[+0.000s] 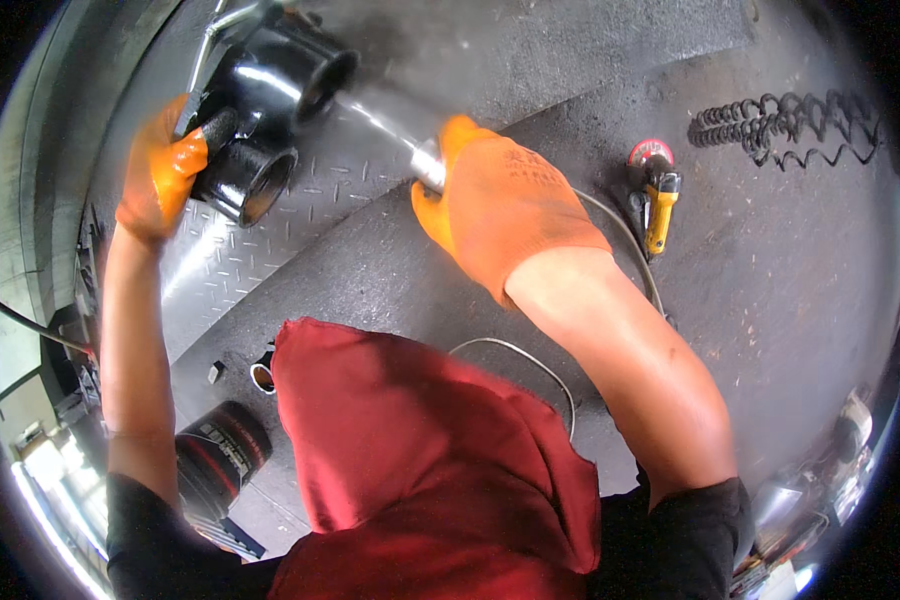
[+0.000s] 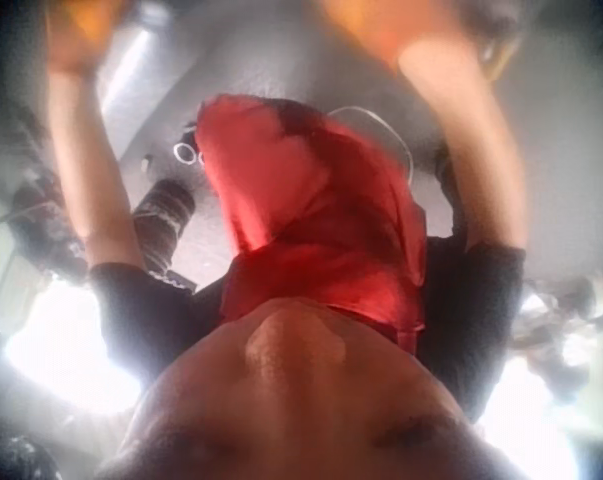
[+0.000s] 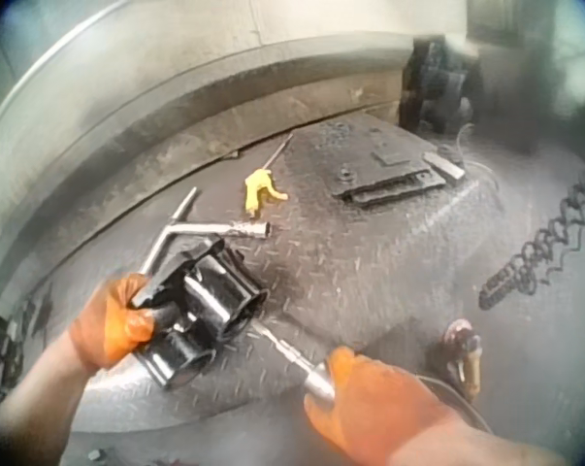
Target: The person uses a handheld grinder to smooth the edges of circular metal pipes attached to a base, then uses a pneumatic die grinder to refine the internal and external surfaces of the metal component.
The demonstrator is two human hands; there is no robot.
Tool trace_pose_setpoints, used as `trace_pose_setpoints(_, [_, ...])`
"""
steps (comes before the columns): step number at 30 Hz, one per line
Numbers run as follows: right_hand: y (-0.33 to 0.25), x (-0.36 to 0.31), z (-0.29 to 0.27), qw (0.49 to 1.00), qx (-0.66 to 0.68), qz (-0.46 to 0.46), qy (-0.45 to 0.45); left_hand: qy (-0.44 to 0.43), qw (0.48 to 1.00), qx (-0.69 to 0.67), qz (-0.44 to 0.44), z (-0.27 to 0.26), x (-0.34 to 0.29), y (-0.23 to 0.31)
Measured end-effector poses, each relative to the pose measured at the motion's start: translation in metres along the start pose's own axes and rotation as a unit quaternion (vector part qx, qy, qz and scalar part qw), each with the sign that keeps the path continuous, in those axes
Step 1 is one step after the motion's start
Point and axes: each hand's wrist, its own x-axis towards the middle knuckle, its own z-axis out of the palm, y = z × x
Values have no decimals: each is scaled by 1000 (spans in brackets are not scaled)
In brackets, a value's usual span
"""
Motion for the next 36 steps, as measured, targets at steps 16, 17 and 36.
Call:
trace_pose_setpoints(16, [-6,32,7,1000,17,-6,22,61,994,-94,-14,8,7,-6])
trace_pose_setpoints(17, [-8,32,8,1000,21,-5,17,67,995,-74,-12,8,7,-5])
trace_pose_setpoints(36, [-8,32,-4,999,27,9,-35,35,994,-84,-57,6,12,-6])
